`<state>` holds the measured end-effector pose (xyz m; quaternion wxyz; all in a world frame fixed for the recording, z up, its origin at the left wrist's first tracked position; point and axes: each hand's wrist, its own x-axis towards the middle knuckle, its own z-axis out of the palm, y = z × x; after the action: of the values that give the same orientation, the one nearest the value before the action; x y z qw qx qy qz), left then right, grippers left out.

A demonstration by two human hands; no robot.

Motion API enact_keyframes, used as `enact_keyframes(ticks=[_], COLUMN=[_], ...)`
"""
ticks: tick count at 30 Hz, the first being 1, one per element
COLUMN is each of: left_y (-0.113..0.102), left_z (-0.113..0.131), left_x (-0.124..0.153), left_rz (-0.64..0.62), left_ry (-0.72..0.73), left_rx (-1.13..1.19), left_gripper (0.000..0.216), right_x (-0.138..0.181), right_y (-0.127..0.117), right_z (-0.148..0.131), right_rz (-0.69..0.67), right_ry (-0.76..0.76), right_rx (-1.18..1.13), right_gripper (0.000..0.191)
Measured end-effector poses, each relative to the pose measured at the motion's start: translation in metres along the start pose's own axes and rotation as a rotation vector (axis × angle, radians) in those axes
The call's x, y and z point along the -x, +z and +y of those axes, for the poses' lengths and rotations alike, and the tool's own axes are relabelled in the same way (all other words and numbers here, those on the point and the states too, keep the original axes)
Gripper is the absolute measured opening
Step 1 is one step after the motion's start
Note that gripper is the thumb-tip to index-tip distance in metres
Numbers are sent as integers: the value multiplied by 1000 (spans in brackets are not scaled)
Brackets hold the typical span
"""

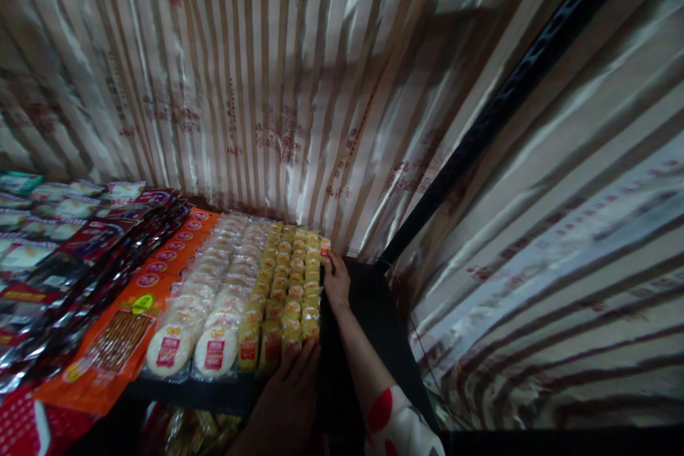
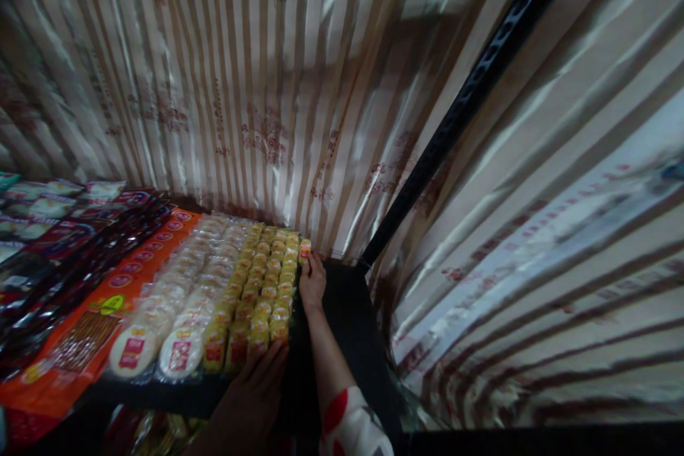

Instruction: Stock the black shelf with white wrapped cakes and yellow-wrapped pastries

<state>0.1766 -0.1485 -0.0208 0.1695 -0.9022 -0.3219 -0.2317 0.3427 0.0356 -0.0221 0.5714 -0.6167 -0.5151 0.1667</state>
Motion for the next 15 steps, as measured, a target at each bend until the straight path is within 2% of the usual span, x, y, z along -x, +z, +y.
enact_keyframes(ticks=[8,15], left_y=[2,-5], left_z=[-1,-1], left_x=[1,-1], left_rz=[-38,-55], left_ry=[20,-6], left_rx=[9,1], left_gripper=[40,39], right_x=[-1,-4], right_y=[15,2], right_z=[13,10], right_rz=[-20,-69], right_ry=[-23,29], right_rx=[-17,-6], right_gripper=[31,26])
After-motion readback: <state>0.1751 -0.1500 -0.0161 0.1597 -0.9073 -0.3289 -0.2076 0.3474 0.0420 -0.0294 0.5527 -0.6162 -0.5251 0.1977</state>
